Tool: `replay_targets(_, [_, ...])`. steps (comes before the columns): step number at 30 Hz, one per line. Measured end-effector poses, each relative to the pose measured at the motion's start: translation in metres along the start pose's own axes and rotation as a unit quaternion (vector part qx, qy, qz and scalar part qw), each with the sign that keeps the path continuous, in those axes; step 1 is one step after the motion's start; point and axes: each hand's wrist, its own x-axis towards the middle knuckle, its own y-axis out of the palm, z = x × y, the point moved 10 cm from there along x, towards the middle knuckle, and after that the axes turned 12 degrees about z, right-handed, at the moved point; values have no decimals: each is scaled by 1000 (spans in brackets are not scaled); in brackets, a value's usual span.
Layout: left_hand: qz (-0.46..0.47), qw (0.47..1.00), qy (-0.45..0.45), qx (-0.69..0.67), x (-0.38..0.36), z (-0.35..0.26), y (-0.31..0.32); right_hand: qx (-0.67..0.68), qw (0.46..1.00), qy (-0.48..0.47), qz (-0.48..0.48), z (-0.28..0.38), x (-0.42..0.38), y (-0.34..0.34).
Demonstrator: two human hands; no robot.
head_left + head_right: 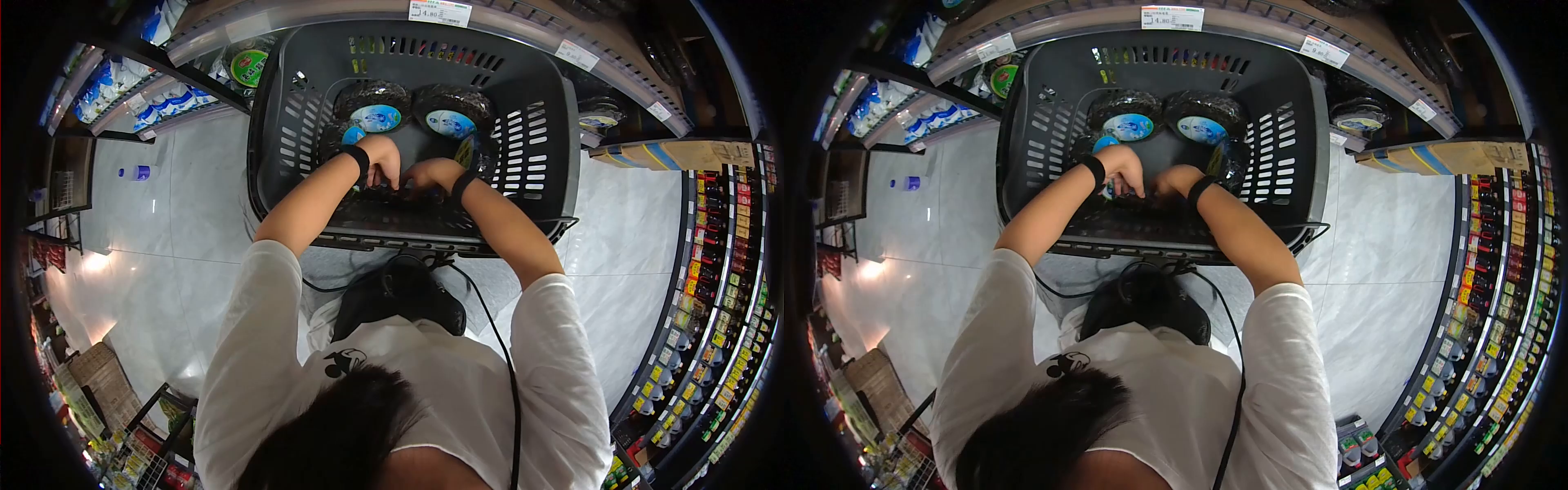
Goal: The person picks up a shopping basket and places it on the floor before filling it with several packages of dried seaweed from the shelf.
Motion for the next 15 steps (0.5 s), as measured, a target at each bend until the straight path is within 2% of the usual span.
replay_targets(2, [9,999,4,-34,-5,1,4,-37,999,-18,-21,2,7,-2])
replay_targets(5, [9,1000,23,-15,8,5,-2,-110,992,-40,-53,1,24,-5])
replay_targets(7, [44,997,16,-53,15,10,3,-140,985,-56,-85,-5,40,-7])
replay_targets(12, [116,989,4,-87,32,24,10,-149,984,-65,-76,10,35,-1])
replay_targets(15, [119,990,7,-79,39,27,4,-162,982,-38,-91,12,20,-6])
